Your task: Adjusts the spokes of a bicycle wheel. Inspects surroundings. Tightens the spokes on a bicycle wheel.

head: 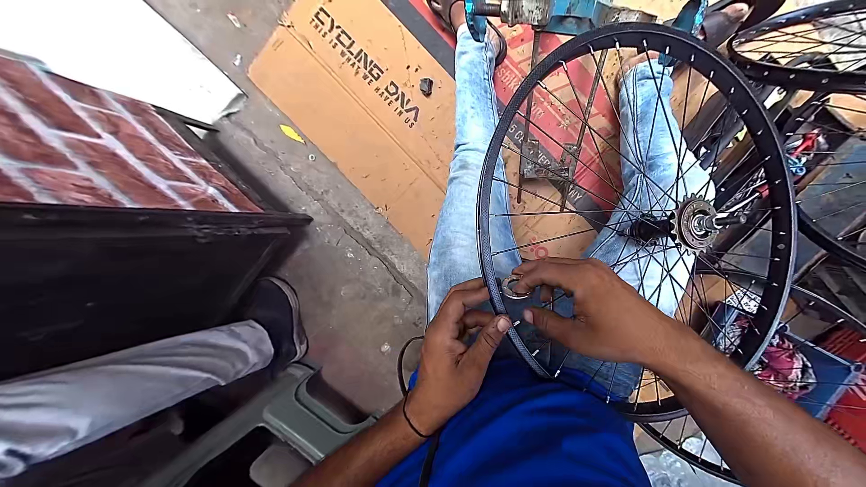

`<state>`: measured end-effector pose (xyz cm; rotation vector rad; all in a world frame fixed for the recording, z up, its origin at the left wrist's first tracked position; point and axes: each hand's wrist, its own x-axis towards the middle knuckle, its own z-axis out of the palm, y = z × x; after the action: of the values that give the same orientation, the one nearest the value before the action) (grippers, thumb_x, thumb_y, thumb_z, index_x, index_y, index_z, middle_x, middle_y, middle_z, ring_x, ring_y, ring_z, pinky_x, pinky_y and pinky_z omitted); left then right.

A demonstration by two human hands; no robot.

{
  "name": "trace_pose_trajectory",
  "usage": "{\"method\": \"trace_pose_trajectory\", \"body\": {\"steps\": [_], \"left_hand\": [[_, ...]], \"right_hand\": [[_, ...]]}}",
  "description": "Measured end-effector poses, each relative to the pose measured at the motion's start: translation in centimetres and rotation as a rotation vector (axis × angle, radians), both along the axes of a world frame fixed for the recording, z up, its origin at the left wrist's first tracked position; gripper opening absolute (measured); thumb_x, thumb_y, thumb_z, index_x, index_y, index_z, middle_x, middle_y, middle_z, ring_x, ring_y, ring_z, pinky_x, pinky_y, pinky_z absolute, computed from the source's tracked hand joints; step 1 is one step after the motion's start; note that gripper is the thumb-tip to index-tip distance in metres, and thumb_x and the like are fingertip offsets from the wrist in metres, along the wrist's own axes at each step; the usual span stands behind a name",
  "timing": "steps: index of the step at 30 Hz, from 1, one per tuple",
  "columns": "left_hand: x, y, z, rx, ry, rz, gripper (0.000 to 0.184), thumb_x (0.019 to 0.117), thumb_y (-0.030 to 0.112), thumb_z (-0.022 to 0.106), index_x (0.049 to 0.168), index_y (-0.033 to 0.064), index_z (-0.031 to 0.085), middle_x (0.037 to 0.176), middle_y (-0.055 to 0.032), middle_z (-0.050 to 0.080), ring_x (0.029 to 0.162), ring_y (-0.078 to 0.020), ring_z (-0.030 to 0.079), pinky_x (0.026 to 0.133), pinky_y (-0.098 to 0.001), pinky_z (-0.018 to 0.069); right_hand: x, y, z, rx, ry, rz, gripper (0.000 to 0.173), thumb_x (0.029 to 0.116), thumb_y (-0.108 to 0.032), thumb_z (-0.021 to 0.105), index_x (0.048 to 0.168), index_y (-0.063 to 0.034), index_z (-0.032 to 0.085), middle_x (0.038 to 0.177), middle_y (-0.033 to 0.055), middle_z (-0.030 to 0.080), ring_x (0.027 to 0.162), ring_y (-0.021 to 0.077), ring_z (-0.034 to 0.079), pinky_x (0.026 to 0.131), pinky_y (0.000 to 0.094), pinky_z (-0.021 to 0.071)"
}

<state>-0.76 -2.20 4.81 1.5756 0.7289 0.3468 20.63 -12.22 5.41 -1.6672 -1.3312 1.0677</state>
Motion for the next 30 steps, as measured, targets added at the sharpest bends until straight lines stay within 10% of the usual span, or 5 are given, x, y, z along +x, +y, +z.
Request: {"method": "trace_pose_trajectory", "body": {"steps": [4,8,15,23,30], "left_hand": [[-0.2,0.1,-0.4,-0.002,-0.007,0.008,0.037,0.0963,0.013,0.068,0.132,0.0086,0.061,0.138,-0.0081,0.057,0.085,-0.0152,0.07,0.075,-0.029,0.0636],[-0.1,0.1,-0.4,0.007,-0.034,0.01,0.038,0.095,0.013,0.07,0.132,0.0073,0.061,0.137,-0.0101,0.058,0.085,-0.017,0.071,0.075,-0.0307,0.064],[0.2,0.4,-0.3,-0.002,-0.048,0.007,0.038,0.0937,0.013,0.071,0.13,0.0078,0.063,0.133,-0.0098,0.059,0.086,-0.0175,0.07,0.075,-0.031,0.064],[-0.1,0.1,-0.7,-0.074,-0.056,0.023,0.038,0.0935,0.011,0.071,0.13,0.0106,0.061,0.132,-0.0085,0.061,0.083,-0.0175,0.071,0.074,-0.0305,0.064],[-0.3,0.1,-0.9,-0.104,-0.045,0.034,0.038,0.093,0.008,0.07,0.13,0.0095,0.061,0.131,-0.0102,0.062,0.08,-0.0196,0.071,0.073,-0.0312,0.0639]], "right_hand": [[-0.9,0.5,-1.3,0.038,0.021,-0.158,0.014,0.0911,-0.026,0.078,0.101,-0.0166,0.08,0.113,-0.0041,0.076,0.091,0.004,0.072,0.078,0.0282,0.0614],[-2.5,1.6,-1.3,-0.022,-0.344,-0.225,0.052,0.0808,-0.015,0.078,0.131,-0.0132,0.067,0.082,-0.0032,0.075,0.062,0.0156,0.068,0.055,0.0413,0.0564],[-4.3,1.7,-2.5,0.091,-0.766,-0.332,0.019,0.0816,-0.027,0.068,0.083,-0.0092,0.063,0.058,0.0035,0.057,0.052,0.0228,0.061,0.045,0.0375,0.0454],[-1.2,1.2,0.7,-0.219,-0.251,-0.04,0.031,0.0744,-0.033,0.073,0.104,-0.025,0.069,0.069,-0.0117,0.061,0.055,0.0064,0.054,0.049,0.036,0.0454],[-0.6,0.9,-0.5,-0.108,-0.003,-0.114,0.017,0.0986,-0.036,0.069,0.094,-0.0236,0.079,0.096,-0.0114,0.076,0.074,0.0027,0.068,0.066,0.0313,0.0581]]}}
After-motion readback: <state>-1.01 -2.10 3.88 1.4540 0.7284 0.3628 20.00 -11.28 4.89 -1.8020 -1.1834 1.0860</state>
